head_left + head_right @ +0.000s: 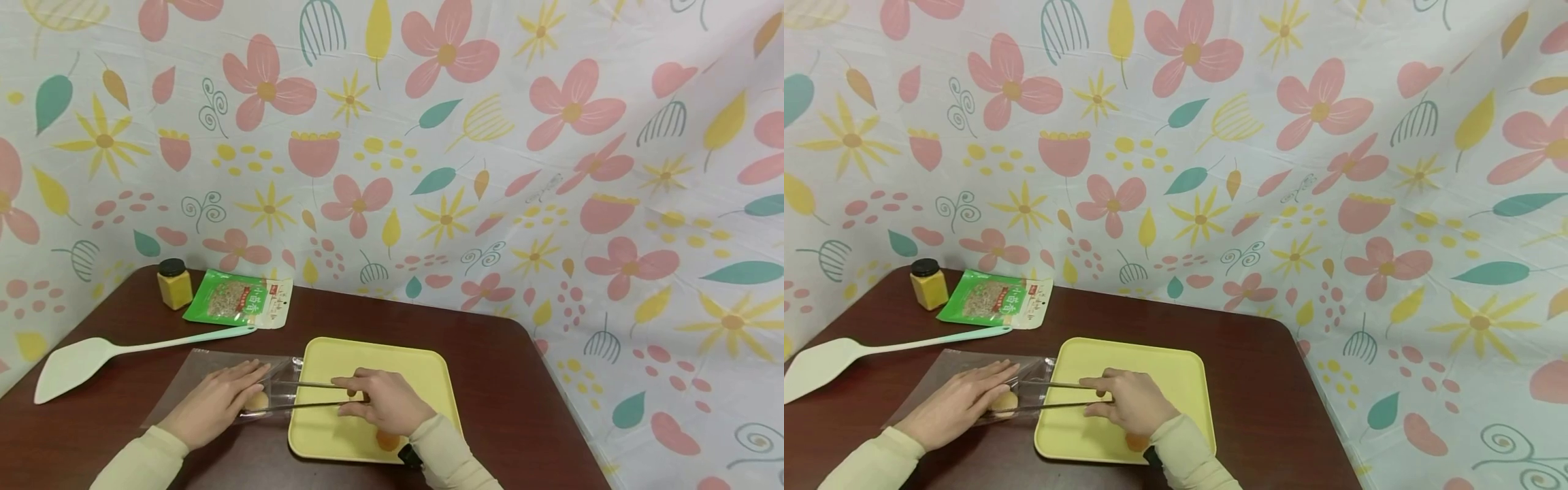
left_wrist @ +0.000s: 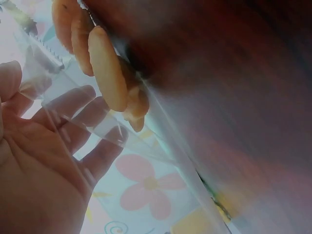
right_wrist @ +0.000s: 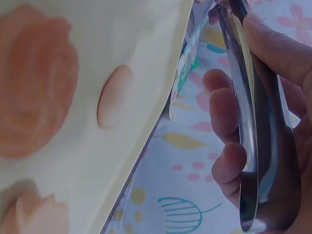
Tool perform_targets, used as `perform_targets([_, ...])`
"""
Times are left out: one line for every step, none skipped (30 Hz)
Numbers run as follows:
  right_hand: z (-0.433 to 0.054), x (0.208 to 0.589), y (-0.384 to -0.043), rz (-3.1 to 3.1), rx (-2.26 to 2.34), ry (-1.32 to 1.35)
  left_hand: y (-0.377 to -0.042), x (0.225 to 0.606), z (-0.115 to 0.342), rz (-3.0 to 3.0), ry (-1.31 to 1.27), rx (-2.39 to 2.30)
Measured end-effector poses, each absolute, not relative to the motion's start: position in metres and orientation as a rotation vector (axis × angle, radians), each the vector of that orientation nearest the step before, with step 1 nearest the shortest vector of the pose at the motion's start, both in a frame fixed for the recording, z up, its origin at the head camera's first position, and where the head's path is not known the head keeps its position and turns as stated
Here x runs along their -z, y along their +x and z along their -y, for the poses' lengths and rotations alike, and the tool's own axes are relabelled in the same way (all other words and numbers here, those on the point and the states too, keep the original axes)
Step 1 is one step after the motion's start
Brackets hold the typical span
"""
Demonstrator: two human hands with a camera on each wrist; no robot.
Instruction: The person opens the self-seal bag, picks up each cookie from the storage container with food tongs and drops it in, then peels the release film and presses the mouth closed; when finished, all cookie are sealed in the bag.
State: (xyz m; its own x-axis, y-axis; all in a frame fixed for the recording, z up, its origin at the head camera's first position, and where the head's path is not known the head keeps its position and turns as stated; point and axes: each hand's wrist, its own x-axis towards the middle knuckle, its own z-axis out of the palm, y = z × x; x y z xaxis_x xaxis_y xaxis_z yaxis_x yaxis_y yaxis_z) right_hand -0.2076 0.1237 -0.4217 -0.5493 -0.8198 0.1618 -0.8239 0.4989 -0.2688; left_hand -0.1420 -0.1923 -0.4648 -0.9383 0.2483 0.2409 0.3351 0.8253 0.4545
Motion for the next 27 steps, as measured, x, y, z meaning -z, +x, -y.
perform_targets([-0.126, 0.422, -0.207, 2.711, -0.499, 1.478, -0.142, 0.465, 0.192, 2.834, -0.458, 0.75])
perform_targets([-0.128, 0.421, -0.207, 2.711, -0.496, 1.469, -0.142, 0.465, 0.192, 2.83, -0.459, 0.748])
perform_targets([-0.13, 0.421, -0.207, 2.709, -0.495, 1.461, -0.142, 0.465, 0.192, 2.827, -0.461, 0.748])
perform_targets([-0.132, 0.421, -0.206, 2.708, -0.494, 1.451, -0.142, 0.465, 0.192, 2.825, -0.462, 0.748])
perform_targets([-0.134, 0.421, -0.206, 2.71, -0.497, 1.441, -0.142, 0.465, 0.192, 2.823, -0.464, 0.747])
perform_targets([-0.136, 0.421, -0.206, 2.714, -0.5, 1.428, -0.142, 0.465, 0.192, 2.824, -0.466, 0.749])
perform_targets([-0.139, 0.421, -0.205, 2.719, -0.5, 1.415, -0.142, 0.465, 0.192, 2.826, -0.466, 0.752])
perform_targets([-0.141, 0.422, -0.205, 2.722, -0.503, 1.401, -0.141, 0.464, 0.192, 2.827, -0.467, 0.756])
perform_targets([-0.144, 0.422, -0.205, 2.726, -0.506, 1.387, -0.142, 0.464, 0.192, 2.828, -0.468, 0.757])
perform_targets([-0.147, 0.422, -0.204, 2.73, -0.511, 1.375, -0.142, 0.464, 0.192, 2.828, -0.469, 0.757])
perform_targets([-0.15, 0.422, -0.204, 2.732, -0.514, 1.362, -0.142, 0.465, 0.192, 2.827, -0.471, 0.757])
perform_targets([-0.153, 0.422, -0.204, 2.732, -0.519, 1.351, -0.142, 0.465, 0.191, 2.825, -0.472, 0.757])
perform_targets([-0.156, 0.421, -0.203, 2.73, -0.525, 1.34, -0.142, 0.465, 0.191, 2.821, -0.473, 0.756])
perform_targets([-0.159, 0.42, -0.203, 2.729, -0.536, 1.33, -0.142, 0.465, 0.191, 2.818, -0.475, 0.756])
perform_targets([-0.162, 0.419, -0.202, 2.73, -0.545, 1.321, -0.141, 0.465, 0.191, 2.816, -0.476, 0.757])
perform_targets([-0.165, 0.418, -0.202, 2.733, -0.552, 1.309, -0.141, 0.465, 0.191, 2.817, -0.477, 0.757])
perform_targets([-0.169, 0.417, -0.201, 2.739, -0.557, 1.296, -0.141, 0.464, 0.191, 2.816, -0.478, 0.761])
perform_targets([-0.172, 0.416, -0.201, 2.748, -0.567, 1.282, -0.141, 0.464, 0.191, 2.819, -0.478, 0.762])
perform_targets([-0.176, 0.415, -0.201, 2.762, -0.574, 1.265, -0.141, 0.464, 0.191, 2.822, -0.478, 0.765])
perform_targets([-0.179, 0.414, -0.2, 2.779, -0.582, 1.246, -0.141, 0.464, 0.191, 2.824, -0.478, 0.767])
perform_targets([-0.183, 0.413, -0.2, 2.796, -0.588, 1.226, -0.141, 0.464, 0.191, 2.825, -0.478, 0.768])
perform_targets([-0.187, 0.413, -0.199, 2.811, -0.593, 1.203, -0.141, 0.464, 0.191, 2.825, -0.478, 0.767])
perform_targets([-0.19, 0.413, -0.198, 2.822, -0.598, 1.183, -0.141, 0.464, 0.191, 2.823, -0.478, 0.768])
perform_targets([-0.194, 0.413, -0.198, 2.831, -0.608, 1.164, -0.141, 0.464, 0.191, 2.823, -0.477, 0.764])
perform_targets([-0.197, 0.413, -0.197, 2.84, -0.61, 1.147, -0.141, 0.464, 0.191, 2.821, -0.477, 0.764])
perform_targets([-0.2, 0.413, -0.196, 2.847, -0.617, 1.132, -0.141, 0.464, 0.191, 2.82, -0.476, 0.763])
perform_targets([-0.203, 0.413, -0.195, 2.852, -0.62, 1.12, -0.141, 0.464, 0.191, 2.821, -0.474, 0.763])
